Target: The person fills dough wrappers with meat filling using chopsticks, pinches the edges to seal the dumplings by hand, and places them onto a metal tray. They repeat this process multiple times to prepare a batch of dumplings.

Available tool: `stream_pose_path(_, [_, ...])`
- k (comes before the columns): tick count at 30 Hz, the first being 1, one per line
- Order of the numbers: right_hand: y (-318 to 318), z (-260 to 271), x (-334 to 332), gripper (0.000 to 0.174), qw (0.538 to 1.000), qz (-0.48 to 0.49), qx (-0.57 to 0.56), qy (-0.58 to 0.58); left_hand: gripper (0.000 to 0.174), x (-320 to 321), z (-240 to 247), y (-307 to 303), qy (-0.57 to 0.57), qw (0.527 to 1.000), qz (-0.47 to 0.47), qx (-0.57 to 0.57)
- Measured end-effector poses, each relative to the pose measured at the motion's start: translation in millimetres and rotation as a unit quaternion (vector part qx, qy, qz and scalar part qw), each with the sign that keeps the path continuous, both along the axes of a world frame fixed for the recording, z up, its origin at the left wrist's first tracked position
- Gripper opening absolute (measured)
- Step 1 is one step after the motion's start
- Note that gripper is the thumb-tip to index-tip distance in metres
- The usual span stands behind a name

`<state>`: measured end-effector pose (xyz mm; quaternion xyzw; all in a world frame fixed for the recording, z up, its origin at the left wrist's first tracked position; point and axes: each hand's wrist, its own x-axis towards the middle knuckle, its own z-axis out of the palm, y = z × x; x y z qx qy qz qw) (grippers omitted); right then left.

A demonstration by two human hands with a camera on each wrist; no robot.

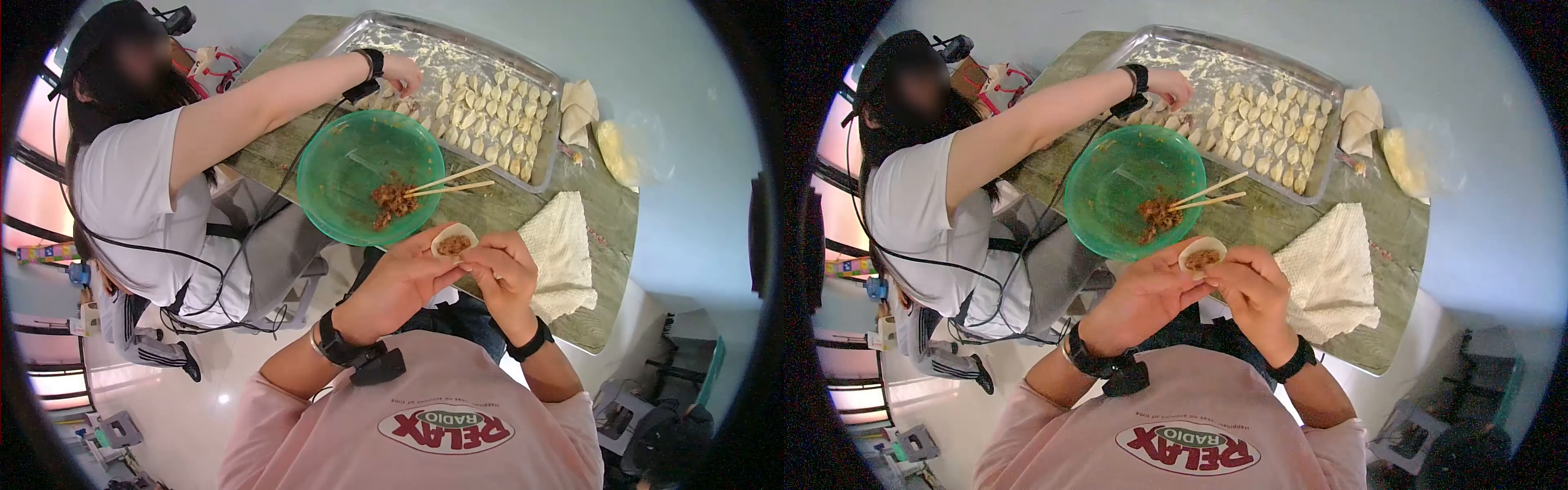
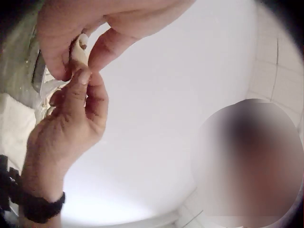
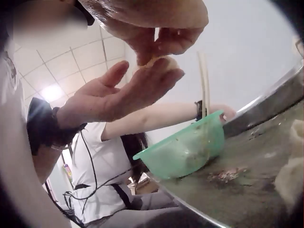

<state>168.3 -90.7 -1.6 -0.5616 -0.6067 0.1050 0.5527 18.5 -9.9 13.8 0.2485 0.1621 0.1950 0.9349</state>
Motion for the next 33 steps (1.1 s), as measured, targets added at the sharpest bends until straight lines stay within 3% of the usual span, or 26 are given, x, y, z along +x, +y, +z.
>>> stream_pose_path(2, [-1,4,-3,0.016,0.999,-0.019,-0.019,0.028,0.046,1,-5,-5,0.027,0.995,0.010,0.095])
stream_pose_path(7, [-6,8,-5,0.020,0.995,-0.027,-0.050,0.079,0.046,2,-15,-9,0.092,0.989,0.030,0.108])
stream_pose_path(9, [-10,9,-6,0.027,0.979,-0.053,-0.066,0.186,0.045,2,-14,-10,0.099,0.987,0.035,0.118])
stream_pose_path(10, [-12,5,-4,0.027,0.979,-0.053,-0.066,0.186,0.043,2,-11,-11,0.115,0.984,0.053,0.126])
stream_pose_path(12, [-15,-10,2,0.032,0.949,-0.053,-0.073,0.303,0.041,3,-7,-11,0.131,0.980,0.071,0.133])
stream_pose_path(13, [-16,-14,2,0.032,0.948,-0.054,-0.073,0.304,0.040,4,-6,-12,0.132,0.978,0.081,0.137])
stream_pose_path(15, [-19,-18,2,0.030,0.888,0.004,-0.150,0.435,0.039,6,-7,-15,0.134,0.977,0.088,0.139])
stream_pose_path(18, [-19,-5,-3,0.026,0.853,0.023,-0.161,0.495,0.040,8,-8,-19,0.150,0.960,0.082,0.220])
stream_pose_path(28, [-20,-17,-3,0.016,0.863,-0.005,-0.118,0.491,0.036,11,-13,-24,0.138,0.959,0.109,0.220])
stream_pose_path(33, [-20,-24,-3,0.012,0.895,-0.025,-0.082,0.438,0.031,11,-16,-25,0.140,0.963,0.105,0.203])
